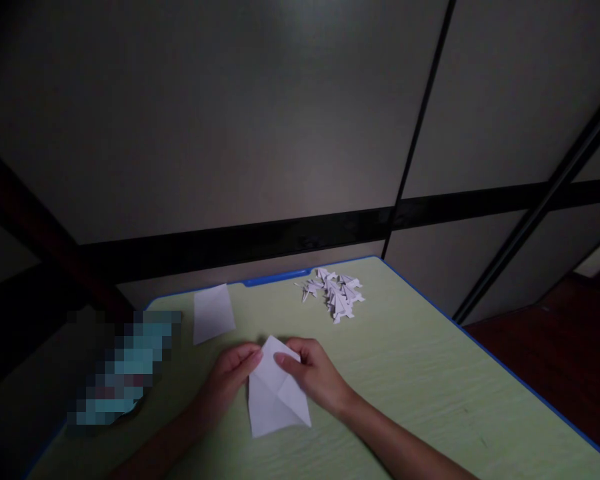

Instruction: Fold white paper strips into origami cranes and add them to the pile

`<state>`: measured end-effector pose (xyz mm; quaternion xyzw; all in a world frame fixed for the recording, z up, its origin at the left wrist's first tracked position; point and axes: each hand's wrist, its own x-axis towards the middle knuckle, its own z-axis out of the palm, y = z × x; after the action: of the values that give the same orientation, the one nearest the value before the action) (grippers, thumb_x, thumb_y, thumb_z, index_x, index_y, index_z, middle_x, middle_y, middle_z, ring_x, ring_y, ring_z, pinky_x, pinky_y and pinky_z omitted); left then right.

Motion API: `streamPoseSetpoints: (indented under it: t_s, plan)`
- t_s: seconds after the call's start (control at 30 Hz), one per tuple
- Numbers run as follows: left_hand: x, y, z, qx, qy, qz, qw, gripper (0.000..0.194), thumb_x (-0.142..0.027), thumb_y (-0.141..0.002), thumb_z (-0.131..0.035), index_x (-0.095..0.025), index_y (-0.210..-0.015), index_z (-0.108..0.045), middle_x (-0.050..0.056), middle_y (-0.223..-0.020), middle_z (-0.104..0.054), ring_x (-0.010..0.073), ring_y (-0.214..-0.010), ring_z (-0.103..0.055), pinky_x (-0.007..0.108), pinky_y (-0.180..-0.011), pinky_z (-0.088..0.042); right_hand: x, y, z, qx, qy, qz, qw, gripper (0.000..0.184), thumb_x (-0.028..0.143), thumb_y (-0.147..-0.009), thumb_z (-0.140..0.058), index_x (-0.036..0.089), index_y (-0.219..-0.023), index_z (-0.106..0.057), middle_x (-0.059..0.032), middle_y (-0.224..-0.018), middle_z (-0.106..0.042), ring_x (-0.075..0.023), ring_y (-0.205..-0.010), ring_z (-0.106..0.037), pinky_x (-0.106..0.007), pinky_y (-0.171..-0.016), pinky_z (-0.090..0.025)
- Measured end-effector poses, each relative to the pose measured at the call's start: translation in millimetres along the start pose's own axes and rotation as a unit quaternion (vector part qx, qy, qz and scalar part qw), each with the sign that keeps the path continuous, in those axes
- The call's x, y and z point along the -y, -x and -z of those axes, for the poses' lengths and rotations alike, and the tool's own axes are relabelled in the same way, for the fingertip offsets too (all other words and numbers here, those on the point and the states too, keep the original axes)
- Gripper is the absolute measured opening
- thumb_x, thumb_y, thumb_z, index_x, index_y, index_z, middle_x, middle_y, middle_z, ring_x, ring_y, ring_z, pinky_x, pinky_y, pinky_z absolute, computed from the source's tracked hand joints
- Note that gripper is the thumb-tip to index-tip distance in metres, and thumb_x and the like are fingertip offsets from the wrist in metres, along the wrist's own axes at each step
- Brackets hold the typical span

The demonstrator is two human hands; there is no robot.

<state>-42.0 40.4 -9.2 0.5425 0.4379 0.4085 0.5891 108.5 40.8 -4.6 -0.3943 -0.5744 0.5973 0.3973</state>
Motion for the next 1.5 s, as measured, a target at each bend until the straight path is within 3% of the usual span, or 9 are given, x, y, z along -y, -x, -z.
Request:
streamPoseSetpoints:
  t_s: [0.2, 0.47, 0.6, 0.77, 1.0, 1.23, 1.5]
  plan:
    - [-1.4, 1.0, -0.7, 0.015, 0.056, 0.038, 0.998, 0.029, -0.040, -0.061, -0.054, -0.012, -0.055, -0.051, -0.003, -0.048, -0.047, 0.0089, -0.046, -0.041, 0.020, -0.045, -0.030, -3.3, -1.5, 2.8, -0.009, -0.062, -0.036, 0.997, 0.035, 0.045, -0.061, -0.056, 0.010, -0.057, -0.049, 0.0019, -0.048, -0.046, -0.0056, -0.039, -0.037, -0.017, -0.037, -0.024]
    - [-4.8, 3.2, -4.2, 0.041, -0.007, 0.034, 0.999, 0.032, -0.044, -0.062, -0.050, -0.013, -0.051, -0.048, -0.002, -0.044, -0.049, 0.0110, -0.041, -0.045, 0.021, -0.041, -0.034, -3.9, -0.7, 0.9, -0.010, -0.074, -0.032, 0.997, 0.037, 0.047, -0.064, -0.051, 0.011, -0.054, -0.046, 0.0020, -0.046, -0.044, -0.0051, -0.037, -0.035, -0.018, -0.037, -0.024]
    - [-4.3, 2.3, -4.8, 0.028, -0.019, 0.014, 0.999, 0.028, -0.039, -0.063, -0.049, -0.014, -0.051, -0.044, -0.004, -0.044, -0.041, 0.0085, -0.042, -0.040, 0.019, -0.041, -0.030, -6.2, 0.6, 0.8, -0.010, 0.002, -0.005, 1.000, 0.036, 0.045, -0.069, -0.046, 0.012, -0.053, -0.044, 0.0039, -0.046, -0.039, -0.0051, -0.040, -0.032, -0.017, -0.037, -0.022]
    - [-4.7, 4.2, -6.1, -0.015, -0.100, -0.023, 0.995, 0.031, -0.035, -0.067, -0.045, -0.017, -0.044, -0.034, -0.007, -0.042, -0.027, 0.0060, -0.040, -0.027, 0.019, -0.038, -0.020, -4.7, 5.5, -1.4, 0.044, 0.119, 0.064, 0.990, 0.036, 0.039, -0.074, -0.042, 0.013, -0.051, -0.042, 0.0044, -0.049, -0.033, -0.0055, -0.046, -0.029, -0.017, -0.040, -0.022]
    - [-2.2, 6.2, -6.5, -0.055, -0.152, -0.047, 0.986, 0.030, -0.031, -0.068, -0.045, -0.015, -0.044, -0.038, -0.006, -0.043, -0.028, 0.0070, -0.043, -0.029, 0.019, -0.039, -0.021, -4.7, 5.7, -2.4, 0.056, 0.050, 0.002, 0.997, 0.038, 0.044, -0.072, -0.043, 0.012, -0.052, -0.043, 0.0042, -0.047, -0.035, -0.0047, -0.042, -0.028, -0.017, -0.037, -0.021]
    - [2.2, 3.3, -5.1, 0.000, -0.068, -0.022, 0.997, 0.024, -0.034, -0.066, -0.049, -0.013, -0.054, -0.048, -0.005, -0.046, -0.038, 0.0079, -0.045, -0.035, 0.019, -0.043, -0.026, -5.7, 2.0, -2.9, 0.003, -0.032, -0.027, 0.999, 0.040, 0.049, -0.065, -0.049, 0.011, -0.052, -0.046, 0.0041, -0.043, -0.037, -0.0041, -0.037, -0.029, -0.017, -0.035, -0.019]
    - [2.6, 3.3, -3.1, -0.025, -0.116, -0.044, 0.992, 0.023, -0.029, -0.069, -0.047, -0.013, -0.052, -0.049, -0.004, -0.048, -0.040, 0.0093, -0.048, -0.037, 0.019, -0.045, -0.028, -3.3, 2.0, -1.8, -0.002, -0.001, -0.017, 1.000, 0.038, 0.046, -0.066, -0.049, 0.011, -0.052, -0.048, 0.0043, -0.043, -0.037, -0.0047, -0.038, -0.030, -0.017, -0.034, -0.019]
